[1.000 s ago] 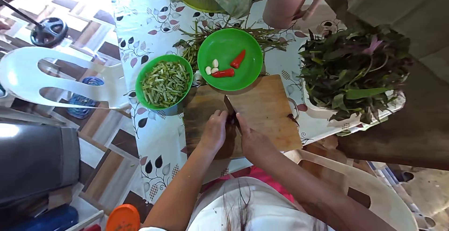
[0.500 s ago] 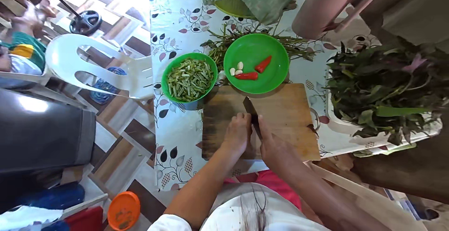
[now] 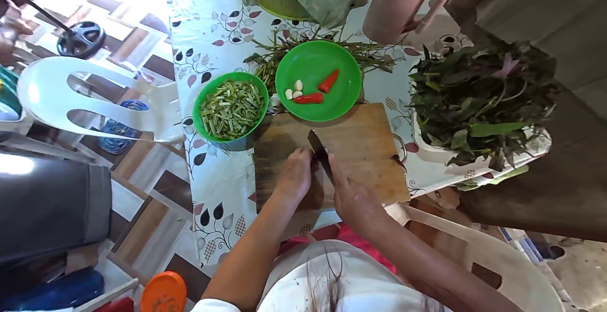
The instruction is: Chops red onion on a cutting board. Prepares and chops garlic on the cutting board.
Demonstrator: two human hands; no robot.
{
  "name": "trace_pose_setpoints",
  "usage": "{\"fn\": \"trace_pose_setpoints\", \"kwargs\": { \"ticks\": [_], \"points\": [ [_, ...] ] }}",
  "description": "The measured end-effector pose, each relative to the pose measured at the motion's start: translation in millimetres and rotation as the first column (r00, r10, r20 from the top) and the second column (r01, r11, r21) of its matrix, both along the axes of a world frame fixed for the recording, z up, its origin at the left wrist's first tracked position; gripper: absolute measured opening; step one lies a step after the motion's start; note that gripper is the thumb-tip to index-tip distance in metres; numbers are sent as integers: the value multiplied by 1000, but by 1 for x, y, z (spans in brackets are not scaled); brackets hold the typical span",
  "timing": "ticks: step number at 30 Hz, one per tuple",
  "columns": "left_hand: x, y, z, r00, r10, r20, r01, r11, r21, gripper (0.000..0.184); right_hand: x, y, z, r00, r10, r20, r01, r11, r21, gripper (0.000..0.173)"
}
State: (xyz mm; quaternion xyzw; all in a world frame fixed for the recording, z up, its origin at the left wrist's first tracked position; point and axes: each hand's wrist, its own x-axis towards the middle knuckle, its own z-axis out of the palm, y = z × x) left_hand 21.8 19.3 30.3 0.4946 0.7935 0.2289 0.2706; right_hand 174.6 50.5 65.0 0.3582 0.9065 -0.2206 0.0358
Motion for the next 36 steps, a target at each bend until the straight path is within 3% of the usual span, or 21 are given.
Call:
{"fn": "trace_pose_setpoints", "kwargs": {
  "ticks": [2, 6, 17, 27, 29, 33, 36],
  "points": [
    [1, 1, 2, 1000, -17, -24, 16, 1000, -27, 19, -1, 1, -2, 1000, 2, 16, -1, 1000, -17, 67],
    [0, 2, 2, 1000, -18, 23, 19, 998, -60, 23, 4, -6, -7, 992, 41, -117, -24, 990, 141, 65],
    [3, 2, 3, 999, -21, -47, 20, 1000, -22, 20, -33, 18, 2, 968, 38, 247, 13, 980, -199, 73],
    [0, -2, 9, 998, -52, -32, 49, 995, -85, 27, -26, 21, 8, 966, -23, 256, 83, 970, -228, 70],
    [0, -2, 11, 999, -31, -11, 29, 995, -92, 23, -16, 11, 10, 983, -18, 184, 49, 985, -167, 68],
    [-3, -3, 9, 999, -9, 50, 12, 998, -66, 20, 2, -3, -4, 991, 26, -130, -16, 997, 76, 63],
    [-3, -1, 10, 999, -14, 42, 18, 996, -84, 21, -2, -5, -3, 996, 31, -82, -25, 997, 72, 64]
  ]
}}
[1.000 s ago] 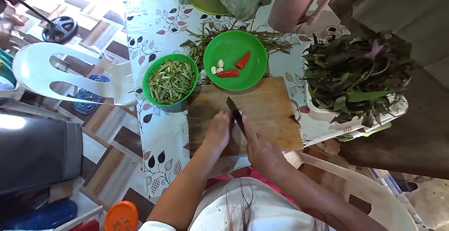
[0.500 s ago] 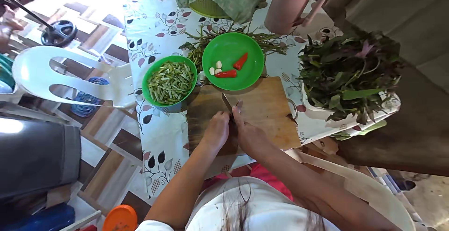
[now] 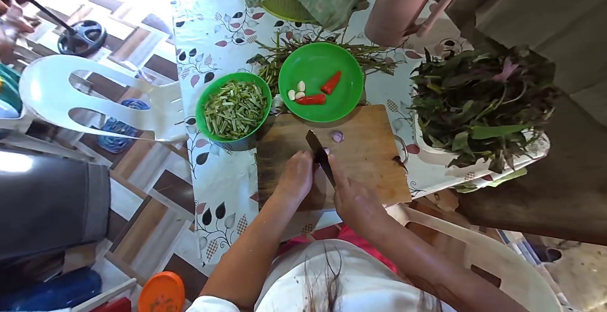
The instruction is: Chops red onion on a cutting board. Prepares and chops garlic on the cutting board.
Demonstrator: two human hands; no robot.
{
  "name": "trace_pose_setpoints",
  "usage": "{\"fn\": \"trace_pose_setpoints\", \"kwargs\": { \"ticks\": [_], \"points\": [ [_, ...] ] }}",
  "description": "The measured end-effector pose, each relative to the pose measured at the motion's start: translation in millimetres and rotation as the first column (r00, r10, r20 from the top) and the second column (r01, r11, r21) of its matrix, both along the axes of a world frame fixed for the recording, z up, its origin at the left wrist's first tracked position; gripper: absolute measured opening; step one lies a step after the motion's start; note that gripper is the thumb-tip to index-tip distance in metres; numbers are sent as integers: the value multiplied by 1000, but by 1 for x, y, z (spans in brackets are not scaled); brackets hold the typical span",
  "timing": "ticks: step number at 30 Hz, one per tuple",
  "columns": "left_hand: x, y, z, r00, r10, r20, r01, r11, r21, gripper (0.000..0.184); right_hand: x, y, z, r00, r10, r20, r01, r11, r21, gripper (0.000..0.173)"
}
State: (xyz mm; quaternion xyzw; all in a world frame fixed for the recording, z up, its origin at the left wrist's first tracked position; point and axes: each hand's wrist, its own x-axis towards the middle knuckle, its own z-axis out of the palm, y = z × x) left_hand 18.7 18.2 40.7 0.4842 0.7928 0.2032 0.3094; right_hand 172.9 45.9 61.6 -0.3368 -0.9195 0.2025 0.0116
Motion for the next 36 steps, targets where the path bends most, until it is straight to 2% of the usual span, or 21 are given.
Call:
{"fn": "trace_pose_setpoints", "kwargs": {
  "ticks": [3, 7, 10, 14, 18, 23, 26, 28, 32, 36],
  "points": [
    [0, 0, -2, 1000, -5, -11, 5, 1000, 0, 20, -15, 5, 21, 963, 20, 268, 22, 988, -151, 68],
    [3, 0, 0, 999, -18, -45, 18, 1000, -5, 20, -34, 16, 24, 923, 57, 380, 39, 970, -242, 73],
    [6, -2, -4, 996, -3, -90, 9, 998, 60, 24, -42, 23, 8, 923, 69, 379, 35, 965, -261, 75],
    [5, -5, -13, 995, 41, -85, -28, 987, 155, 18, -31, 24, -8, 963, 24, 270, 33, 978, -204, 72],
    [4, -4, -11, 994, 56, -90, -45, 992, 117, 12, -19, 26, 1, 973, -23, 230, 80, 967, -242, 67],
    [2, -3, -3, 999, 21, -34, -20, 999, 39, 17, -6, 6, 1, 1000, 28, -7, -28, 1000, 7, 65],
    [1, 3, -5, 997, -21, -72, 21, 1000, -2, 17, -13, 6, 8, 990, 36, 135, -34, 999, -13, 69],
    [0, 2, -4, 997, -28, -75, 29, 1000, 9, 16, -21, 10, 16, 969, 39, 245, -5, 990, -138, 69],
    [1, 0, -1, 995, -23, -98, 27, 999, 43, 17, -36, 21, 9, 941, 20, 337, 73, 963, -259, 71],
    [1, -2, -5, 995, -17, -103, 23, 998, 60, 21, -45, 25, 3, 936, 5, 351, 106, 949, -296, 76]
  ]
}}
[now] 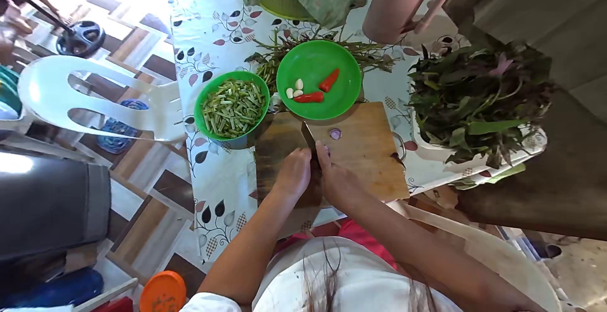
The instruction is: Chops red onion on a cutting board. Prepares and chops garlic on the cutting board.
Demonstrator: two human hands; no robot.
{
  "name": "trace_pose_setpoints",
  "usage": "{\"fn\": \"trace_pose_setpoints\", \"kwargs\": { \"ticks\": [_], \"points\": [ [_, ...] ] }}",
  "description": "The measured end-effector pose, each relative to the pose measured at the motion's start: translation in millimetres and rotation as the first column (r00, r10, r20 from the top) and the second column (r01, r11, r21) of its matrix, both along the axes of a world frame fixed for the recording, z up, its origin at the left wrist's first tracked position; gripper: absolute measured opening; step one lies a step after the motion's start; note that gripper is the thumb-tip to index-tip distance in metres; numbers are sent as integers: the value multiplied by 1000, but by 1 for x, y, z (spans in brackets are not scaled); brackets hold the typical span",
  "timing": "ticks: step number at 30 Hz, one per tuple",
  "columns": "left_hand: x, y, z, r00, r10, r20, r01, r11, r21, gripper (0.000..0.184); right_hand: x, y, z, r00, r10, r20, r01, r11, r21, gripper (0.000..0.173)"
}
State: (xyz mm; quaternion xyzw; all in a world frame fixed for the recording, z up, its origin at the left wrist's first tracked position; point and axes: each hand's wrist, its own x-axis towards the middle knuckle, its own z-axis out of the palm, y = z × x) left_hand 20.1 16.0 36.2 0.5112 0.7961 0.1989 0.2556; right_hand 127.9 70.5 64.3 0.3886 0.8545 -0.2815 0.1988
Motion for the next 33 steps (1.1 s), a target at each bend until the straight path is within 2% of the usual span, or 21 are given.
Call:
{"fn": "trace_pose_setpoints", "kwargs": {
  "ticks": [3, 5, 8, 11, 15, 20, 27, 30, 33],
  "points": [
    [1, -1, -2, 1000, 9, -9, -9, 1000, 9, 19, 1, 11, 7, 999, -49, -21, 48, 998, -42, 76],
    [0, 0, -1, 1000, 3, -9, -3, 1000, -7, 17, 10, 17, 8, 990, -76, -121, 73, 997, -26, 74],
    [-1, 0, 2, 1000, 5, 23, -5, 1000, -24, 18, 24, 9, 7, 960, -33, -278, 54, 996, 70, 72],
    [-2, 0, 7, 1000, -3, 20, 4, 998, -63, 17, 28, -5, 14, 974, 8, -228, 12, 996, 84, 68],
    [-5, 3, 8, 1000, -25, 15, 26, 996, -83, 17, 29, -14, 7, 958, 31, -284, 17, 986, 163, 67],
    [-7, 1, 11, 997, -61, 42, 65, 994, -93, 14, 16, -11, 21, 997, 34, -69, -30, 997, 68, 69],
    [-4, 1, 8, 998, -57, 5, 58, 996, -75, 20, -2, -2, 3, 999, 34, 22, -35, 999, 20, 74],
    [-5, -1, 1, 999, -47, 2, 47, 999, 7, 19, -5, -1, -3, 998, 52, 42, -53, 998, 28, 75],
    [-6, 0, -1, 1000, -28, -10, 29, 999, 25, 16, 4, 3, -2, 999, 14, -31, -13, 1000, 26, 72]
  ]
}}
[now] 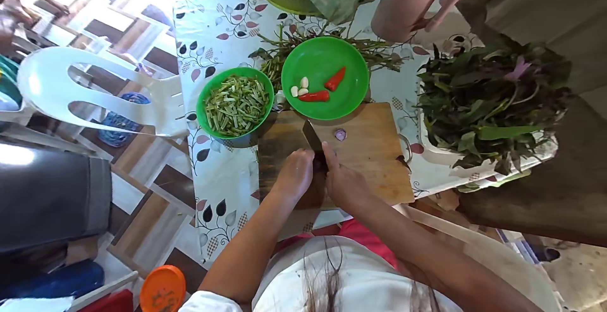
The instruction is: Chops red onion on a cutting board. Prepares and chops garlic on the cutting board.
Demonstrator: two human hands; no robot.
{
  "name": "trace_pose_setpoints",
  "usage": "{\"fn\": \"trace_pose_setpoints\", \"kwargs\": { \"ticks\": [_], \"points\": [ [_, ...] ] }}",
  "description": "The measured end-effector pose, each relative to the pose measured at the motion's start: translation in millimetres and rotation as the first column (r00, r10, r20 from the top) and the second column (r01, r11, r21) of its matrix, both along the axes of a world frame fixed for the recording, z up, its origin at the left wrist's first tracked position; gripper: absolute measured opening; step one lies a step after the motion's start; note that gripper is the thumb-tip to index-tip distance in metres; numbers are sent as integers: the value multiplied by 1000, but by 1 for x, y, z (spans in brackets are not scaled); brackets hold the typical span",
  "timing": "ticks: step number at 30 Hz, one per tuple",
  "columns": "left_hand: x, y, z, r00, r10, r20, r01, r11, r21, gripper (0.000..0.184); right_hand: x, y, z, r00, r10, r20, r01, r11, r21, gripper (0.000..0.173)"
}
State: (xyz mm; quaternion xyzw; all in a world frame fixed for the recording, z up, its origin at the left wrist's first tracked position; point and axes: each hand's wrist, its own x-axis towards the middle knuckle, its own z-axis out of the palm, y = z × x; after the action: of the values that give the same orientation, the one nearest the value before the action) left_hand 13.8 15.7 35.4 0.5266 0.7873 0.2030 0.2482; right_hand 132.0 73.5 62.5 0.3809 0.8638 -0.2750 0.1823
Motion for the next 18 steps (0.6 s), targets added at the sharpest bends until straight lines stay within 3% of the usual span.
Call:
{"fn": "trace_pose_setpoints", "kwargs": {
  "ticks": [3, 7, 14, 18],
  "points": [
    [0, 2, 8, 999, 12, 51, -8, 997, -77, 17, 15, -10, 10, 993, -1, -119, 8, 998, 58, 66],
    [-1, 0, 6, 996, 22, 92, -17, 998, -58, 13, 29, -23, 0, 939, 72, -336, 11, 971, 240, 64],
    [0, -2, 3, 999, 9, 46, -8, 1000, -14, 12, 10, -15, 14, 998, 32, -50, -29, 998, 50, 67],
    [4, -3, 0, 1000, 23, 4, -23, 1000, 22, 15, 1, -7, 4, 1000, 18, 24, -18, 999, -34, 73]
  ]
}}
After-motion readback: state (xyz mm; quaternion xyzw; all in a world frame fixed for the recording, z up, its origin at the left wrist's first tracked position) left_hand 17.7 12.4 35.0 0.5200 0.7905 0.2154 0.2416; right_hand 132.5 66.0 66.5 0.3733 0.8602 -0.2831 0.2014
